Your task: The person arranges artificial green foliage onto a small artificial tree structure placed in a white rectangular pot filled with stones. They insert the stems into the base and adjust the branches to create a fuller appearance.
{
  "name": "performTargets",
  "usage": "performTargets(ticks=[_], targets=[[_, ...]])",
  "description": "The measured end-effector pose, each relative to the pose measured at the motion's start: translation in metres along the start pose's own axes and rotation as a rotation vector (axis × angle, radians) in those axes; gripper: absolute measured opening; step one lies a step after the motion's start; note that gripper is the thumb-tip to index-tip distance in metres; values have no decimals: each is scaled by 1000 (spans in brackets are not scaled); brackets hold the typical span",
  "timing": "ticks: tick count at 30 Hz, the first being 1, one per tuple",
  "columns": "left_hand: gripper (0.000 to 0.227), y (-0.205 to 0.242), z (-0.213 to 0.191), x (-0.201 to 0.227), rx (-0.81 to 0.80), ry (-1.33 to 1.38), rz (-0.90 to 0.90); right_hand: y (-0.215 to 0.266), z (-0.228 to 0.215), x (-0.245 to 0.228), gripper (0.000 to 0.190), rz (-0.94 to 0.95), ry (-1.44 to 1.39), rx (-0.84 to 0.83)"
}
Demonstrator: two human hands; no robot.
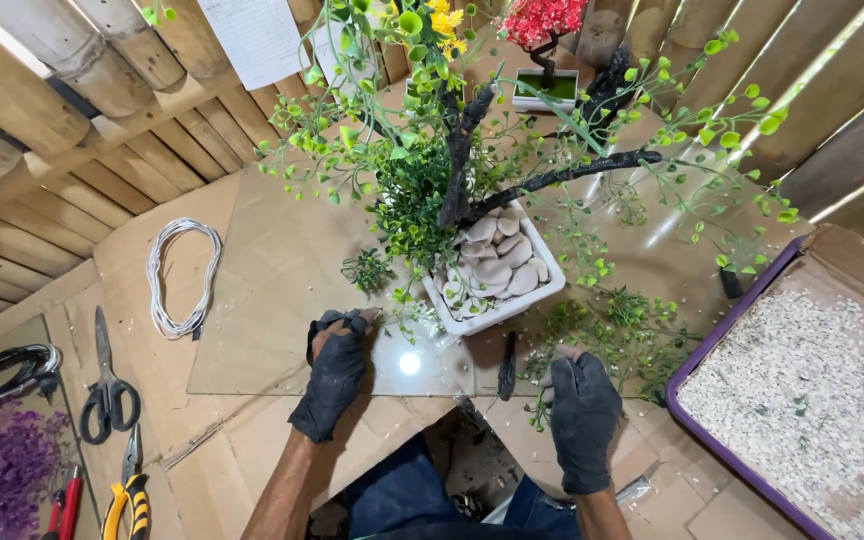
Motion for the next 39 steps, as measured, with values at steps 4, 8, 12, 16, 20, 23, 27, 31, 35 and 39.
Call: performTargets(ticks=[4, 8, 12, 16, 20, 23, 27, 31, 35, 39], targets=[[41, 2, -14, 20, 20, -2, -117, -2, -5, -17, 25, 53, -70, -43], [27, 16, -26, 17, 171, 310, -339, 6, -13, -41, 32, 141, -25, -40], [33, 39, -37, 2, 286, 595, -610, 22, -19, -67, 33, 182, 26, -14], [26, 7, -84, 63, 465, 354, -634, 45, -22, -102, 34, 195, 150, 12], [25, -8, -112, 117, 651, 271, -750, 62, -12, -120, 31, 306, 274, -69], [26, -7, -111, 140, 670, 267, -791, 60, 2, -98, 31, 235, 335, -213], [34, -55, -112, 214, 687, 528, -490, 69, 22, -125, 35, 124, 227, -448], [28, -66, -72, 230, 600, 1004, -134, 63, 23, -114, 51, 62, 131, -523], [24, -48, -24, 231, 418, 410, -358, 56, 7, -109, 34, 168, 34, -283], [33, -48, -18, 246, 284, 297, -323, 28, -18, -49, 36, -824, 622, -155]])
Point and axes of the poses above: each hand's wrist, its own y-axis away from the middle knuckle, its own z-axis out of the palm, x = y × z, the point moved 4 cm from there along -y, towards the middle knuckle, and after that the axes turned 6 degrees about z, right-handed, at the moved point
